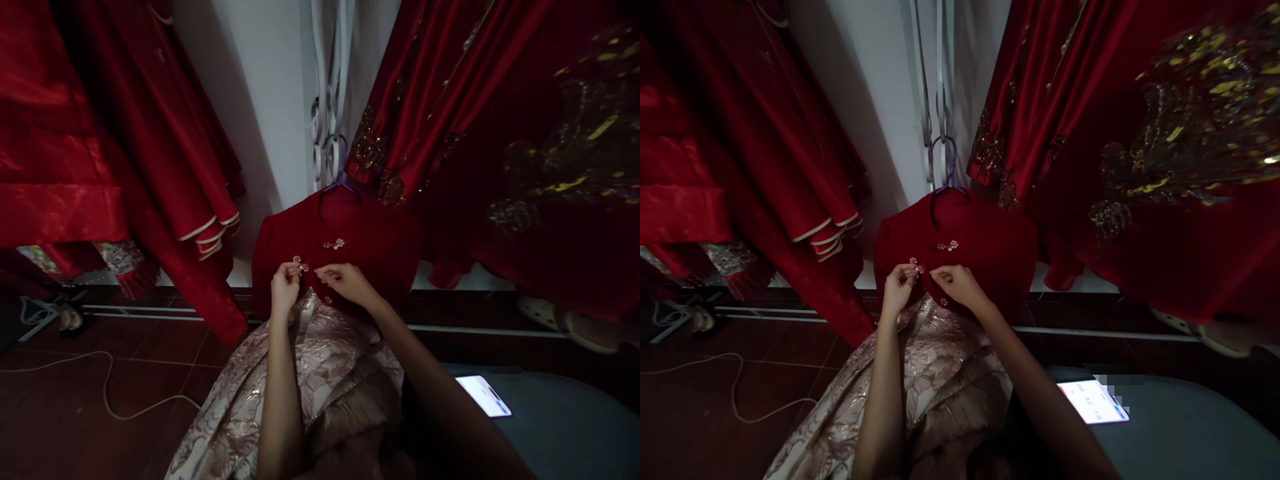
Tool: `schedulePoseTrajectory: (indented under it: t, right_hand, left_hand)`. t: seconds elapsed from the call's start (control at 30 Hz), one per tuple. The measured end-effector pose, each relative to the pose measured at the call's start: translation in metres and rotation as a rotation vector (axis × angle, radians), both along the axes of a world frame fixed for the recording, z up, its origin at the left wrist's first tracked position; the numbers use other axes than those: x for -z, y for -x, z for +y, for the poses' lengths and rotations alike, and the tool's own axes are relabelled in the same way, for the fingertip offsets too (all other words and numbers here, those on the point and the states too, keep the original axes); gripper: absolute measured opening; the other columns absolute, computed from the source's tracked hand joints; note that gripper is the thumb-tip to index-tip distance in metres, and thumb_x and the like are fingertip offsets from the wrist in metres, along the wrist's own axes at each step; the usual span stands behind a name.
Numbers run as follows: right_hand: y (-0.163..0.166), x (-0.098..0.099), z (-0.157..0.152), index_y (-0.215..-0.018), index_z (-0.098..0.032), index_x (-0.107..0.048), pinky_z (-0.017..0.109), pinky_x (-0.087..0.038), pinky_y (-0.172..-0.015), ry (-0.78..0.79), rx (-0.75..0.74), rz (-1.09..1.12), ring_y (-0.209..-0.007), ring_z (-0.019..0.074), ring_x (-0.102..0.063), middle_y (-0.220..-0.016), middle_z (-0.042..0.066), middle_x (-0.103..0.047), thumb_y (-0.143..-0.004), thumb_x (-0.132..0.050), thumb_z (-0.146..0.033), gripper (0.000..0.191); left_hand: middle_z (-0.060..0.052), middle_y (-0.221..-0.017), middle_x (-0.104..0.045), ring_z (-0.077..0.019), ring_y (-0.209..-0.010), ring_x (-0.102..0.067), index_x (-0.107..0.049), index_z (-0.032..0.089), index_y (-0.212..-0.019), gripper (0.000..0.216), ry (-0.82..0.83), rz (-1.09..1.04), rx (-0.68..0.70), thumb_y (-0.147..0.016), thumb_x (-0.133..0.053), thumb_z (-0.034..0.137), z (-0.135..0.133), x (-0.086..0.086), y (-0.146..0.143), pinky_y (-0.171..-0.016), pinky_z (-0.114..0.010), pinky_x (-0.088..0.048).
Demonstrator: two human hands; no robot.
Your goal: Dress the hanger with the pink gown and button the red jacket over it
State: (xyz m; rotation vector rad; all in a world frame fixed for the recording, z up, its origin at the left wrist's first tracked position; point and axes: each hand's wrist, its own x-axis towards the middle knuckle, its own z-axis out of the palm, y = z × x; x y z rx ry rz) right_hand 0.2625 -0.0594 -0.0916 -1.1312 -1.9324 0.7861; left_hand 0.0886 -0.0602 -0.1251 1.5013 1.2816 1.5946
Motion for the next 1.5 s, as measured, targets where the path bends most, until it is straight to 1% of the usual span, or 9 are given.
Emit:
schedulePoseTrajectory:
  t: [0.17,0.27,0.43,0.73,1.0,1.1,1.2,1.33,1.5]
  right_hand:
    - [-0.027,0.015,-0.018,-0.085,-0.020,-0.069,0.020,-0.049,-0.051,0.170,-0.011,-0.166,-0.060,0.0124,-0.065,-0.074,0.000,-0.071,-0.082,-0.051,-0.029,0.021]
    - [-0.028,0.030,-0.018,-0.083,-0.019,-0.066,0.020,-0.049,-0.054,0.152,0.052,-0.217,-0.061,0.0123,-0.064,-0.074,0.001,-0.070,-0.078,-0.054,-0.022,0.013]
    - [-0.024,0.047,-0.011,-0.086,-0.018,-0.061,0.024,-0.049,-0.068,0.160,0.045,-0.213,-0.074,0.0144,-0.065,-0.080,0.004,-0.069,-0.073,-0.062,-0.021,0.013]
    - [-0.026,0.052,-0.010,-0.088,-0.016,-0.062,0.026,-0.049,-0.070,0.208,-0.023,-0.174,-0.077,0.0144,-0.063,-0.083,0.005,-0.068,-0.074,-0.063,-0.025,0.017]
    - [-0.026,0.050,-0.010,-0.089,-0.015,-0.061,0.028,-0.049,-0.074,0.233,-0.054,-0.199,-0.080,0.0155,-0.063,-0.087,0.007,-0.068,-0.074,-0.060,-0.025,0.017]
    - [-0.026,0.050,-0.010,-0.090,-0.014,-0.061,0.027,-0.048,-0.073,0.245,-0.062,-0.190,-0.080,0.0154,-0.062,-0.086,0.007,-0.067,-0.073,-0.061,-0.025,0.020]
    - [-0.026,0.049,-0.011,-0.088,-0.015,-0.061,0.026,-0.047,-0.071,0.243,-0.071,-0.180,-0.078,0.0148,-0.061,-0.083,0.005,-0.067,-0.071,-0.062,-0.024,0.019]
    - [-0.025,0.052,-0.010,-0.084,-0.015,-0.058,0.024,-0.045,-0.067,0.234,-0.056,-0.185,-0.074,0.0134,-0.060,-0.077,0.003,-0.064,-0.067,-0.065,-0.022,0.019]
    - [-0.024,0.058,-0.008,-0.080,-0.017,-0.054,0.022,-0.042,-0.062,0.188,-0.061,-0.199,-0.069,0.0117,-0.056,-0.072,0.001,-0.060,-0.065,-0.066,-0.020,0.020]
  left_hand:
    - [-0.008,-0.092,-0.066,-0.0142,-0.083,-0.061,-0.062,0.016,-0.091,0.025,0.092,0.235,0.156,-0.073,-0.047,0.008,-0.011,0.004,0.022,-0.084,-0.031,-0.046]
    - [-0.005,-0.087,-0.067,-0.0152,-0.079,-0.060,-0.067,0.020,-0.094,0.031,0.150,0.347,0.246,-0.069,-0.050,0.009,-0.019,0.006,0.034,-0.084,-0.031,-0.046]
    - [-0.006,-0.078,-0.068,-0.0183,-0.074,-0.059,-0.068,0.021,-0.098,0.034,0.227,0.374,0.105,-0.066,-0.059,0.017,-0.023,0.010,0.041,-0.084,-0.033,-0.044]
    - [-0.009,-0.082,-0.068,-0.0194,-0.076,-0.060,-0.069,0.018,-0.090,0.026,0.301,0.373,0.146,-0.064,-0.063,0.019,-0.022,0.015,0.042,-0.076,-0.028,-0.045]
    - [-0.003,-0.072,-0.065,-0.0150,-0.061,-0.059,-0.046,0.015,-0.130,0.061,0.380,0.329,0.352,-0.070,-0.059,0.023,-0.023,0.009,0.032,-0.065,-0.026,-0.047]
    - [-0.010,-0.096,-0.066,-0.0198,-0.086,-0.062,-0.040,0.013,-0.133,0.070,0.354,0.273,0.261,-0.068,-0.062,0.022,-0.017,0.015,0.030,-0.085,-0.030,-0.045]
    - [-0.018,-0.126,-0.052,-0.0254,-0.117,-0.049,-0.031,0.010,-0.138,0.078,0.331,0.255,0.153,-0.068,-0.063,0.021,-0.012,0.018,0.029,-0.101,-0.035,-0.033]
    - [-0.023,-0.135,-0.039,-0.0315,-0.130,-0.032,-0.020,0.009,-0.141,0.078,0.380,0.428,-0.012,-0.073,-0.057,0.021,-0.007,0.022,0.025,-0.107,-0.045,-0.022]
    - [-0.019,-0.149,-0.009,-0.0245,-0.139,-0.008,0.000,0.008,-0.143,0.086,0.255,0.399,0.097,-0.075,-0.052,0.016,0.002,0.044,0.018,-0.113,-0.038,-0.012]
